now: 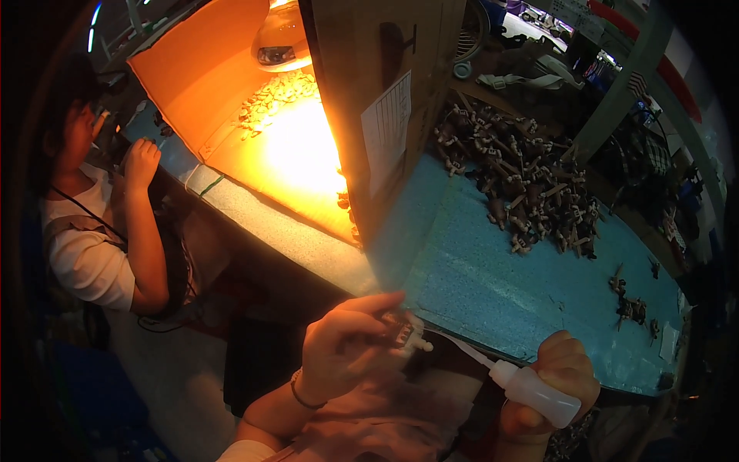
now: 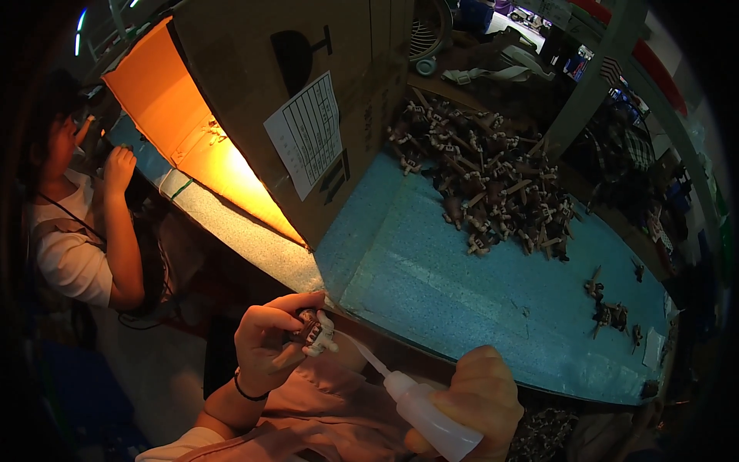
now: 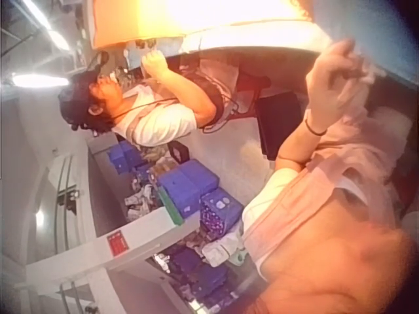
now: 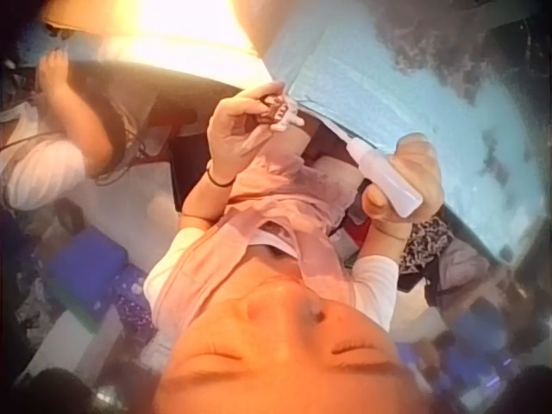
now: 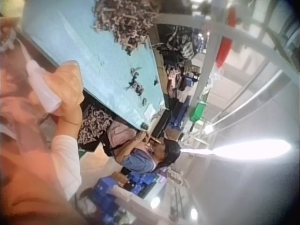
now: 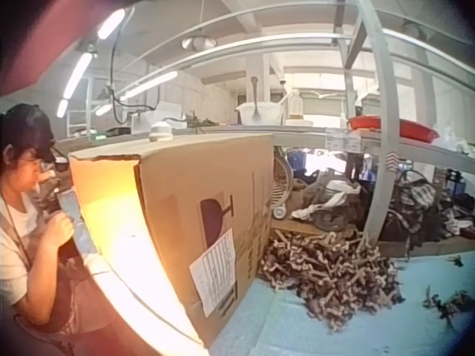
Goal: The person assembles miniature figurines, applying glue from a squeeze bottle to small components and attaching parts onto the figure bodies by hand.
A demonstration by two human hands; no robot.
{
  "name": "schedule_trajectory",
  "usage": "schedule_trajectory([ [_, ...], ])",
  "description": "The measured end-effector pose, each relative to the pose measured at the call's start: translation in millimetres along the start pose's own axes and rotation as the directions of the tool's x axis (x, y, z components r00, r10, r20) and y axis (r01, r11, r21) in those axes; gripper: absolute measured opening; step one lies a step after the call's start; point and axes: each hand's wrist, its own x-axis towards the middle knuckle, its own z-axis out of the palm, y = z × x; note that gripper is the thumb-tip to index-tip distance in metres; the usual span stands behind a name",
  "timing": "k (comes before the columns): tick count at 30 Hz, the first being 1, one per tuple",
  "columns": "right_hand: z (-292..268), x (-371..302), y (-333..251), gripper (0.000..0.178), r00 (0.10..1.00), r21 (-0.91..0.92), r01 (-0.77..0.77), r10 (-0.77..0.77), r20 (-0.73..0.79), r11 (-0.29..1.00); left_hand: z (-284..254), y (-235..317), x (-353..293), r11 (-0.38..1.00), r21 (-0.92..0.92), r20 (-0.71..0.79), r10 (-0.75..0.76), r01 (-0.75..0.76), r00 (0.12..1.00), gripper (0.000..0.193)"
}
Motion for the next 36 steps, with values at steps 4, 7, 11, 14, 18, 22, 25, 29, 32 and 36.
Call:
schedule_trajectory([
  [4,-2,-1,1,0.052,1.000,-0.022,0.010,-0.010,-0.019,1.000,1,1,2,1.000,0.021,-0.009,-0.004,0.004,1.000,0.032],
  [7,-1,-1,2,0.052,0.999,-0.002,0.014,-0.014,-0.038,1.000,3,0,4,0.999,0.027,-0.001,0.019,-0.019,1.000,0.032],
  [11,-2,1,5,0.053,0.999,0.012,0.041,-0.040,-0.020,0.999,3,-3,7,0.997,0.024,-0.066,0.070,-0.069,0.995,0.030],
  [14,-2,5,12,0.054,1.000,0.113,0.025,-0.025,-0.005,0.993,-1,-4,5,0.996,0.049,-0.091,0.082,-0.077,0.993,0.029],
  [18,8,7,48,0.038,0.958,0.266,-0.266,0.285,-0.033,0.927,-10,-3,2,0.998,0.020,-0.039,0.056,-0.055,0.998,0.027],
  [22,41,16,79,0.026,0.833,0.342,-0.547,0.536,0.135,0.764,-16,-2,-4,0.998,-0.055,-0.056,0.014,-0.017,0.998,0.026],
  [25,58,38,104,0.027,0.768,0.275,-0.640,0.586,0.257,0.718,-24,-2,-13,0.999,-0.022,-0.100,0.023,-0.025,0.995,0.025],
  [29,94,57,152,0.031,0.791,0.002,-0.564,0.539,0.289,0.826,-34,-6,-20,0.999,-0.027,-0.239,0.031,-0.038,0.970,0.027],
  [32,106,60,177,0.036,0.818,-0.280,-0.395,0.474,0.326,0.875,-48,1,-24,0.998,0.055,-0.195,-0.009,0.020,0.981,0.023],
  [36,104,51,172,0.036,0.966,-0.471,0.011,0.111,0.232,0.882,-60,5,-26,0.992,-0.122,-0.262,-0.066,0.035,0.963,0.023],
])
